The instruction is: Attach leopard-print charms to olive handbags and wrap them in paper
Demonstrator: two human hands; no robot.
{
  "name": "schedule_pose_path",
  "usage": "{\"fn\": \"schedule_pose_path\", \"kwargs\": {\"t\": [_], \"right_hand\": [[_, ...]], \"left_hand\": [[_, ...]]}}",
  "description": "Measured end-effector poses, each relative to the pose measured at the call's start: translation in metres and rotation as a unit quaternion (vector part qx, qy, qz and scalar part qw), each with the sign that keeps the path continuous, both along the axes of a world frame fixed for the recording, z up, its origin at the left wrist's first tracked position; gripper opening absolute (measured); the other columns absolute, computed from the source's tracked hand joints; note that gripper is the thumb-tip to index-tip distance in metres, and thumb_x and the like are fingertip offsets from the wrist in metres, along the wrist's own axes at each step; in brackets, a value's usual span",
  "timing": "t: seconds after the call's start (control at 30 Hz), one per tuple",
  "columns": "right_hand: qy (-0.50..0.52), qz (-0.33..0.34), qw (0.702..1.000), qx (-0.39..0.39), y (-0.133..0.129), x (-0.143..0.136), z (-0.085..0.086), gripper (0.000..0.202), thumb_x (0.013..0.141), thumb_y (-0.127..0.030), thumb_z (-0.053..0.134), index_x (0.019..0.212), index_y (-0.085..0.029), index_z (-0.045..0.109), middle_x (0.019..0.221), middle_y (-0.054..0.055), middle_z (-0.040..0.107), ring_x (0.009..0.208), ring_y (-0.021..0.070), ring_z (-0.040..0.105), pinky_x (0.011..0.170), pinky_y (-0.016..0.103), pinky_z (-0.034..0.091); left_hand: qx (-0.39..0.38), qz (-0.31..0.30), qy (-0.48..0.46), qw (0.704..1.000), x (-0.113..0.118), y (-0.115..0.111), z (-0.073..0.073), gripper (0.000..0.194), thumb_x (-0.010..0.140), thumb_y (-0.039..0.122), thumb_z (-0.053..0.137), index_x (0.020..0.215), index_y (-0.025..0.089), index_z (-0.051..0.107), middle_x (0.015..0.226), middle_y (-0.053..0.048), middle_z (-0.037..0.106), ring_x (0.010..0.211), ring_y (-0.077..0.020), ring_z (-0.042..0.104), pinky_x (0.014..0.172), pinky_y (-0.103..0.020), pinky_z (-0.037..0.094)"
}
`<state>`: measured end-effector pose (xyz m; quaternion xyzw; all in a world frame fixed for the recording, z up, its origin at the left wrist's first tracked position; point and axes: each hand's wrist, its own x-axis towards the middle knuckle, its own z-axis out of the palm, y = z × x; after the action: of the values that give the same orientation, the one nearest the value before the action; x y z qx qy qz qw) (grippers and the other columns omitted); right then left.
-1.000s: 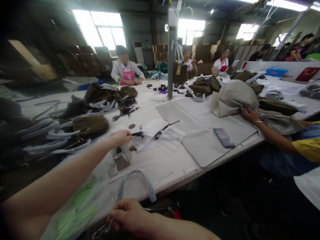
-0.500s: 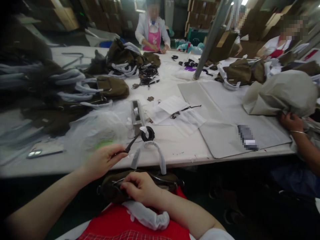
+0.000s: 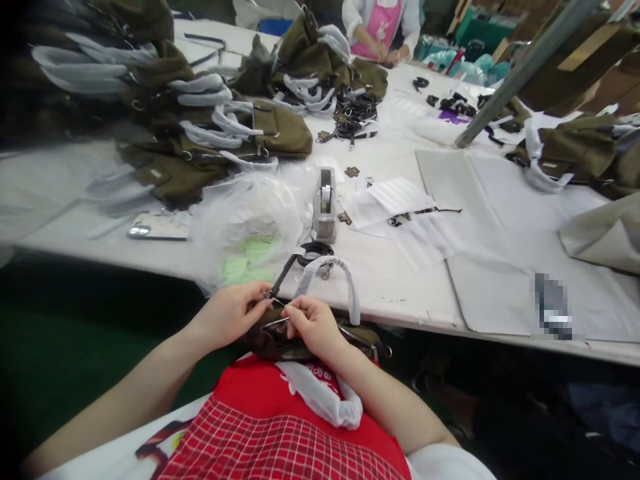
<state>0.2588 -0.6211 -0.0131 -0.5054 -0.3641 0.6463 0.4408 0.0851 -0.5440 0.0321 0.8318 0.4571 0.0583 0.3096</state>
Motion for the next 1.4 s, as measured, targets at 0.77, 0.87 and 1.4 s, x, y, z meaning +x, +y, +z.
{"fn": "schedule_pose_path", "kwargs": {"t": [0.77, 0.87, 1.4], "right_hand": [[0.112, -0.088, 0.99, 0.024, 0.008, -0.001, 0.005, 0.033, 0.071, -0.038, 0.079, 0.09, -0.021, 0.057, 0.079, -0.002, 0.065, 0.072, 0.0136, 0.066, 0.069, 0.027, 0.054], [0.13, -0.101, 0.986, 0.023, 0.011, 0.001, 0.006, 0.033, 0.07, -0.038, 0.08, 0.089, -0.02, 0.061, 0.085, 0.0, 0.069, 0.081, 0.0146, 0.069, 0.075, 0.026, 0.055], [0.012, -0.149, 0.988, 0.026, 0.006, 0.01, 0.001, 0.031, 0.071, -0.047, 0.076, 0.084, -0.021, 0.068, 0.068, 0.001, 0.071, 0.061, 0.0166, 0.067, 0.061, 0.03, 0.058]], "left_hand": [[0.077, 0.08, -0.16, 0.981, 0.005, 0.006, -0.003, 0.027, 0.091, 0.042, 0.049, 0.092, 0.022, 0.067, 0.091, -0.003, 0.075, 0.082, -0.0211, 0.07, 0.074, -0.03, 0.052], [-0.027, 0.084, -0.2, 0.976, 0.009, 0.008, -0.003, 0.034, 0.088, 0.042, 0.051, 0.114, 0.021, 0.058, 0.084, -0.001, 0.077, 0.074, -0.0202, 0.071, 0.067, -0.029, 0.053], [-0.085, -0.005, -0.202, 0.976, 0.022, 0.005, 0.01, 0.026, 0.089, 0.034, 0.05, 0.079, 0.02, 0.069, 0.075, -0.001, 0.069, 0.072, -0.0162, 0.063, 0.067, -0.025, 0.046]]}}
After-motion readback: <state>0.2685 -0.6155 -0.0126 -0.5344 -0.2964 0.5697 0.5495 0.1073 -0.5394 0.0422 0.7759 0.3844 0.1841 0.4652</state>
